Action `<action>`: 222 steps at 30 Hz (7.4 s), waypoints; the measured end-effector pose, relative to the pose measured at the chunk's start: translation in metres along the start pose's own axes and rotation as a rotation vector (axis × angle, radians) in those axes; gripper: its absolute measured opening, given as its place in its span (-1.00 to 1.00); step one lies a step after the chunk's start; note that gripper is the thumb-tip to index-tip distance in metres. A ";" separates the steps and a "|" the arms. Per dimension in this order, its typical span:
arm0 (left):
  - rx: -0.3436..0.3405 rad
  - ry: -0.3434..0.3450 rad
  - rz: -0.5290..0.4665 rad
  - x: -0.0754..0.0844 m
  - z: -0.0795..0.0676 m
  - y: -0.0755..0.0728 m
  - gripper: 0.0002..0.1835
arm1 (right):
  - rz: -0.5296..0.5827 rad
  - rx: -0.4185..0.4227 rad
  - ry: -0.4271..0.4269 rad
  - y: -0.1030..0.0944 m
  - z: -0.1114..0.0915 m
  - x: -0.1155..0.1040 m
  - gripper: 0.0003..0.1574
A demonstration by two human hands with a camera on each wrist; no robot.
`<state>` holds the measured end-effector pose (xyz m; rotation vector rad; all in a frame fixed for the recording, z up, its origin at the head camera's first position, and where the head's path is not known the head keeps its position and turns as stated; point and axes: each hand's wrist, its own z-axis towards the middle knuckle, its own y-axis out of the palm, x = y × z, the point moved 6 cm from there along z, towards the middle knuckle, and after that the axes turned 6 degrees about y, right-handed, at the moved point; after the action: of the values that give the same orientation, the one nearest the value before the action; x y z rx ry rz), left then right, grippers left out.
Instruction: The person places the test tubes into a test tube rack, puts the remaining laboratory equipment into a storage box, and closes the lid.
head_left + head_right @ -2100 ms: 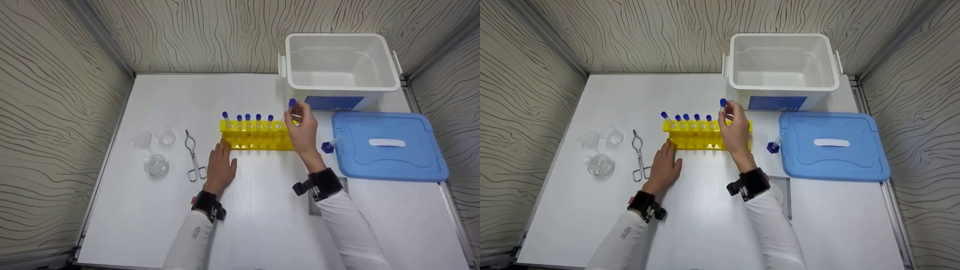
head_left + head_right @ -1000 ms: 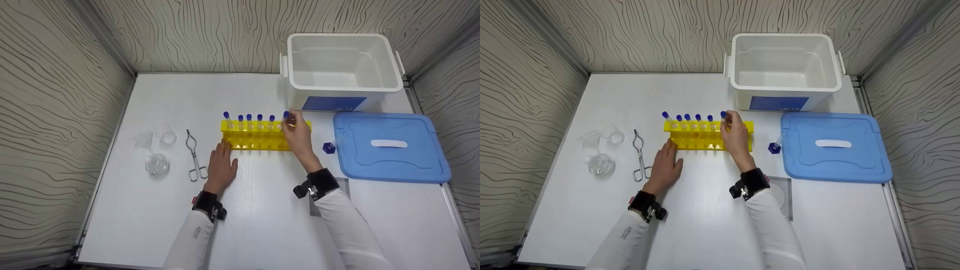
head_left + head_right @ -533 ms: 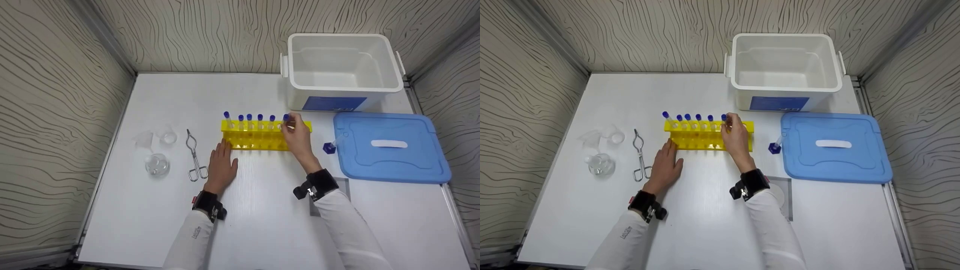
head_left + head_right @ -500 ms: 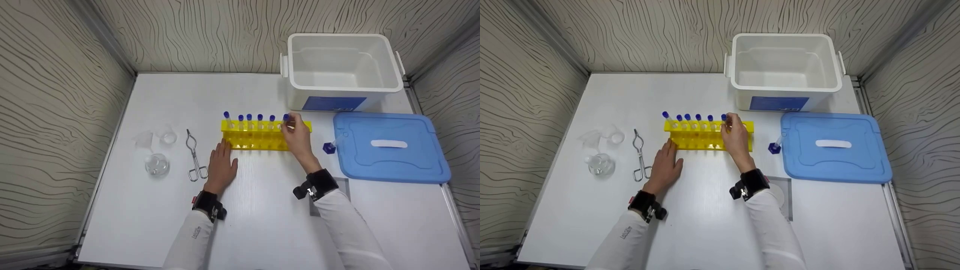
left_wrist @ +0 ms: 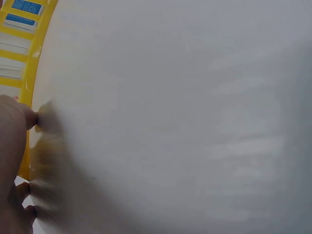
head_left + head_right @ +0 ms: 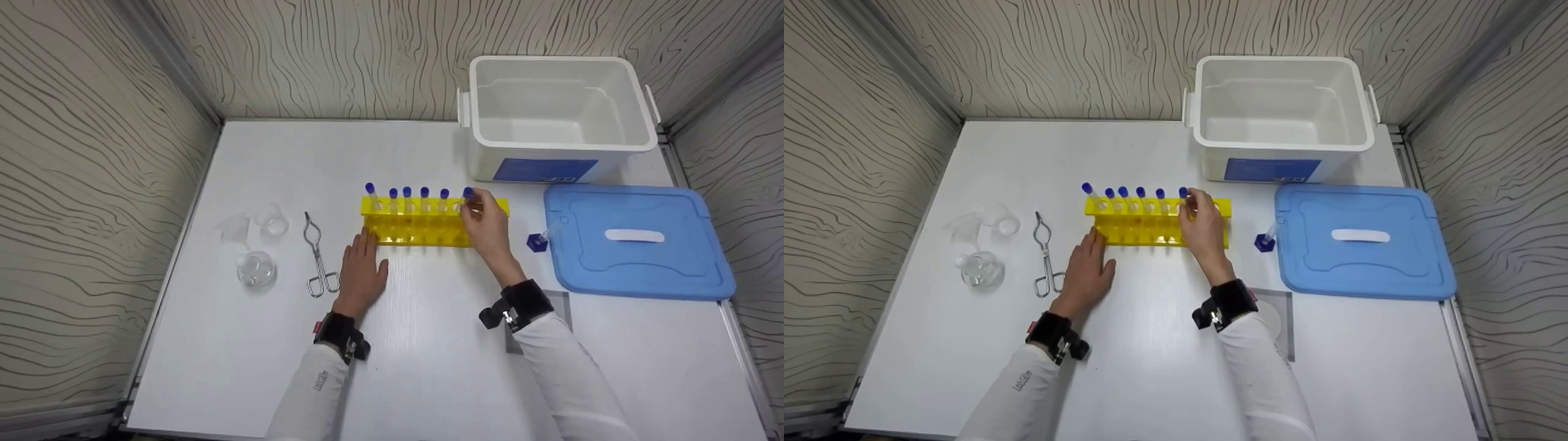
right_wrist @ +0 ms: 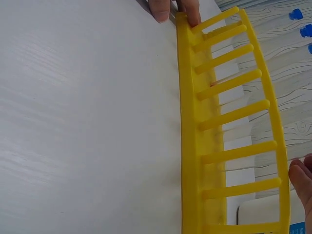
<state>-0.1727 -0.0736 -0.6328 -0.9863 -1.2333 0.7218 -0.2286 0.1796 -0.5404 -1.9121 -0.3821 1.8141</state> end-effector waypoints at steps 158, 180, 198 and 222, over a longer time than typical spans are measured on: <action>0.040 0.230 0.150 0.060 0.051 -0.072 -0.41 | -0.264 -0.235 -0.124 0.070 -0.007 -0.018 -0.38; -0.054 0.260 0.283 0.062 0.077 -0.045 -0.45 | -0.312 -0.033 -0.266 -0.012 -0.012 -0.026 -0.45; -0.102 0.216 0.292 0.053 0.095 -0.052 -0.45 | -0.361 0.082 -0.349 -0.054 -0.003 -0.043 -0.49; -0.096 0.143 0.270 0.007 0.109 -0.078 -0.41 | -0.420 0.162 -0.320 -0.119 0.024 -0.040 -0.46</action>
<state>-0.2817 -0.0768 -0.5554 -1.2786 -1.0285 0.7915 -0.2415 0.2634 -0.4449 -1.3132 -0.6666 1.7944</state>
